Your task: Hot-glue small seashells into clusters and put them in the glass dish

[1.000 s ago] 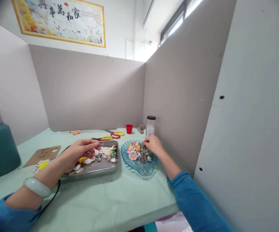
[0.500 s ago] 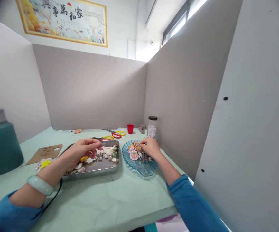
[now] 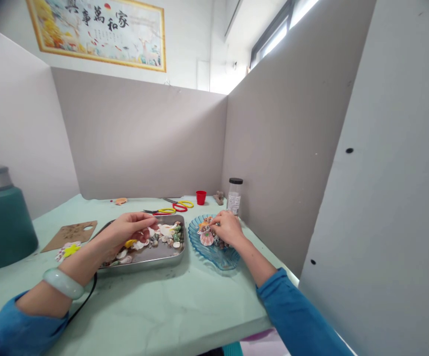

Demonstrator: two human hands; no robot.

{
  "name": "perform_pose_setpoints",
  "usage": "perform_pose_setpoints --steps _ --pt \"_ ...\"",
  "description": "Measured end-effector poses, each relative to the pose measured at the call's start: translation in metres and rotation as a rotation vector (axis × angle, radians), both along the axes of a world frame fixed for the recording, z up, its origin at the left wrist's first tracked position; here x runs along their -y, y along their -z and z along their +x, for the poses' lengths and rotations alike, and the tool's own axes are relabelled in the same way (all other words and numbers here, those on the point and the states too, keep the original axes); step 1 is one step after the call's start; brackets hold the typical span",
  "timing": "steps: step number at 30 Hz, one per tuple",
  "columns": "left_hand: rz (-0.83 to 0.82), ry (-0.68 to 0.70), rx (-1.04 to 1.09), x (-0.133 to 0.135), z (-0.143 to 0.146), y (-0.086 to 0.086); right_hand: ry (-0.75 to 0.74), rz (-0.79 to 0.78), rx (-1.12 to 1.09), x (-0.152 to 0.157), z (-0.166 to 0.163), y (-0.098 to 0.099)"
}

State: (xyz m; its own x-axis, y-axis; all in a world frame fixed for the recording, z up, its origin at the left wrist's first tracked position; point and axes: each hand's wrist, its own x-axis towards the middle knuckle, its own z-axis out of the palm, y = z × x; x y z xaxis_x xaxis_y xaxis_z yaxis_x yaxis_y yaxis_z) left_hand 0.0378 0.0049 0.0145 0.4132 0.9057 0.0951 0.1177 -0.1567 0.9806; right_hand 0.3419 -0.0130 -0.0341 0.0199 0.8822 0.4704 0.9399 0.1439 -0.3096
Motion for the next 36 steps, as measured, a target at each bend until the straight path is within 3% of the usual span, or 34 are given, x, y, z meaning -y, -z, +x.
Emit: perform_pose_setpoints --steps 20,30,36 --pt "0.014 0.028 -0.011 0.001 0.0 0.0 -0.016 -0.006 0.136 0.006 -0.007 0.004" --pt "0.019 0.017 -0.028 0.003 -0.001 -0.002 -0.136 0.234 0.066 0.009 0.0 0.006" --pt "0.0 -0.026 0.014 0.003 0.0 -0.005 -0.152 0.299 0.0 0.014 -0.005 0.003"
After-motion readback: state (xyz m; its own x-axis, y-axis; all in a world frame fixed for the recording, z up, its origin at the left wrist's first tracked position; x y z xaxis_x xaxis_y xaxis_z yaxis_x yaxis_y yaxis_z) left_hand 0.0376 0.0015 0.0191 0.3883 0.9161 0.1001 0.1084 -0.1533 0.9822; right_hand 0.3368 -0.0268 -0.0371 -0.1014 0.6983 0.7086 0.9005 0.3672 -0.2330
